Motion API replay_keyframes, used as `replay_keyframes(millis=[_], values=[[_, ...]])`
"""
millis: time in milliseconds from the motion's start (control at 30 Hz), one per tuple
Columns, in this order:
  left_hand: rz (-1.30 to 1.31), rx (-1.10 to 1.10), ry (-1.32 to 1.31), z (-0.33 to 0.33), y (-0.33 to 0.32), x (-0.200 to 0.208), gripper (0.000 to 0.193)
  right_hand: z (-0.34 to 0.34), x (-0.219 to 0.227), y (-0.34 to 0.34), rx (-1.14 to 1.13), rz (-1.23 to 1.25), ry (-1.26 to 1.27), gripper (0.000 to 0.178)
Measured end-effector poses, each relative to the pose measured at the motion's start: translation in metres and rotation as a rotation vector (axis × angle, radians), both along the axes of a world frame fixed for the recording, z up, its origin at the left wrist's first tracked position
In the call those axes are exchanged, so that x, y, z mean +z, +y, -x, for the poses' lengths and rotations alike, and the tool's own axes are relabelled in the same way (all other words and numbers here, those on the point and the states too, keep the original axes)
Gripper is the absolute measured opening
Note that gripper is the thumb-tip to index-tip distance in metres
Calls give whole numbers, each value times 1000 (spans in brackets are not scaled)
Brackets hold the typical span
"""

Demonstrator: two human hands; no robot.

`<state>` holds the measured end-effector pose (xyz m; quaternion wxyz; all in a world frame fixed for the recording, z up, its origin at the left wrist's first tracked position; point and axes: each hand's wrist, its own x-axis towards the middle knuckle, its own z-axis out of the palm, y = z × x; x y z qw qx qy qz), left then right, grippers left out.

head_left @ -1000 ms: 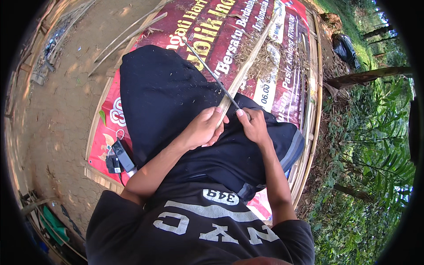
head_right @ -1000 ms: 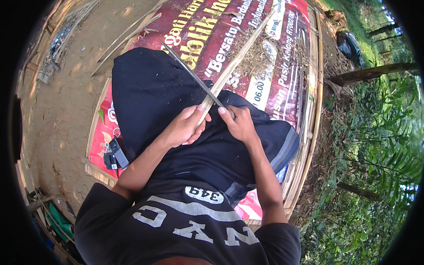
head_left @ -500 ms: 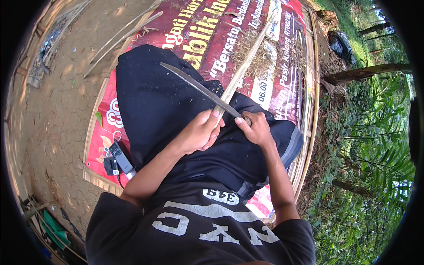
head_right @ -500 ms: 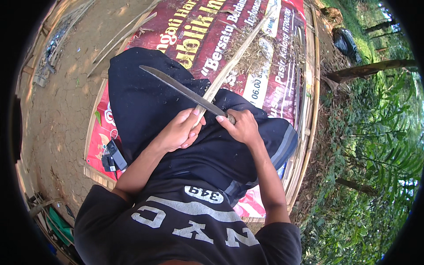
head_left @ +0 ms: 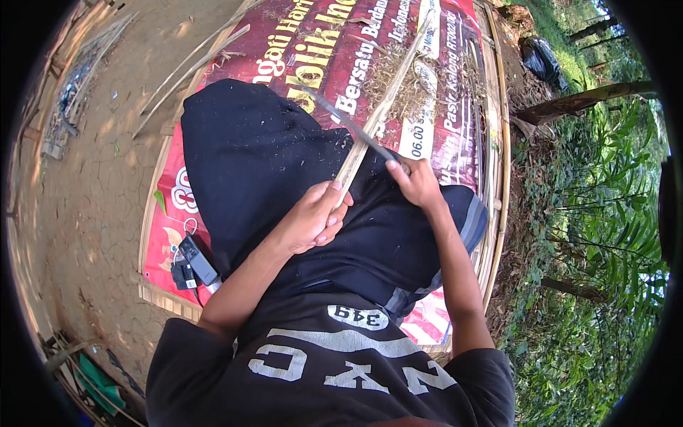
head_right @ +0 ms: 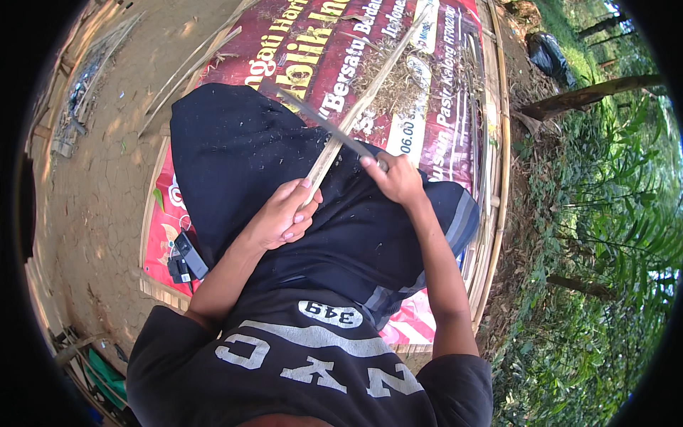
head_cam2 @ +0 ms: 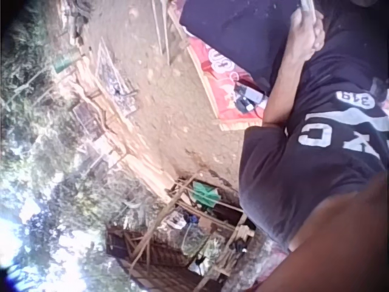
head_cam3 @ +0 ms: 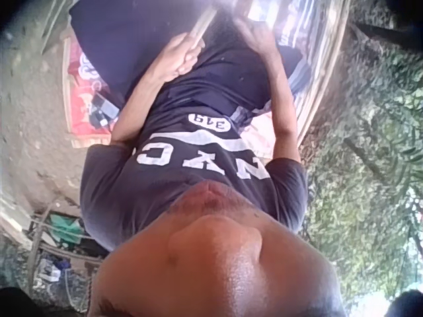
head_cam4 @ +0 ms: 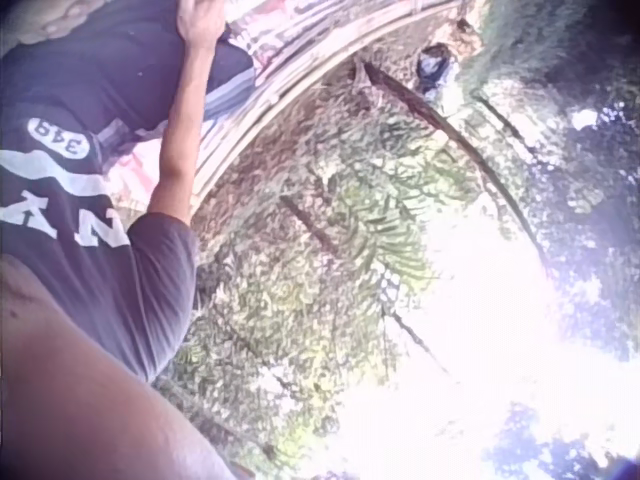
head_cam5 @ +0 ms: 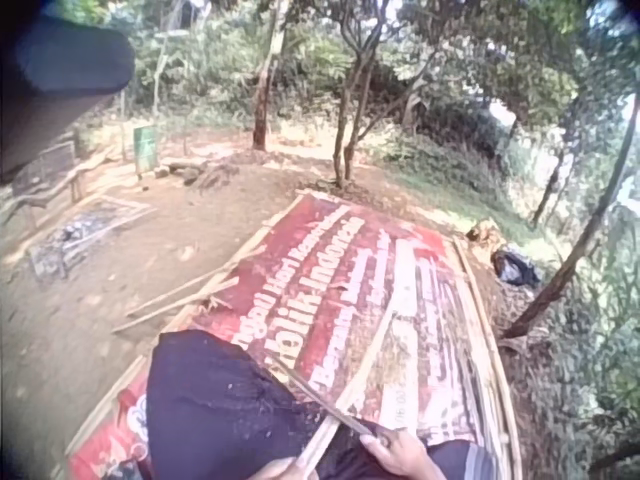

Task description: The person sits cross-legged on a tarp and uses a large knife to shave and sharpen a long, thin bamboo stick. They hold the stick with their left hand and repeatedly scrape the blade along its length to remove the outer layer, creating wood shavings.

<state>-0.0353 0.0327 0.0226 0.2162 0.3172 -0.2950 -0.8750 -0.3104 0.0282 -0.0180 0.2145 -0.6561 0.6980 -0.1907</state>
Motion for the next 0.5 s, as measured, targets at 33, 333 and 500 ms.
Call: replay_keyframes(millis=[33,333,500], values=[[1,-12,18,5,-4,-3,38,28,-23,-14,-147,15,-34,62],[-168,25,163,-9,-5,6,35,3,18,9,244,72,109,58],[-106,-2,89,-1,3,-5,37,74,-25,-24,83,134,392,30]])
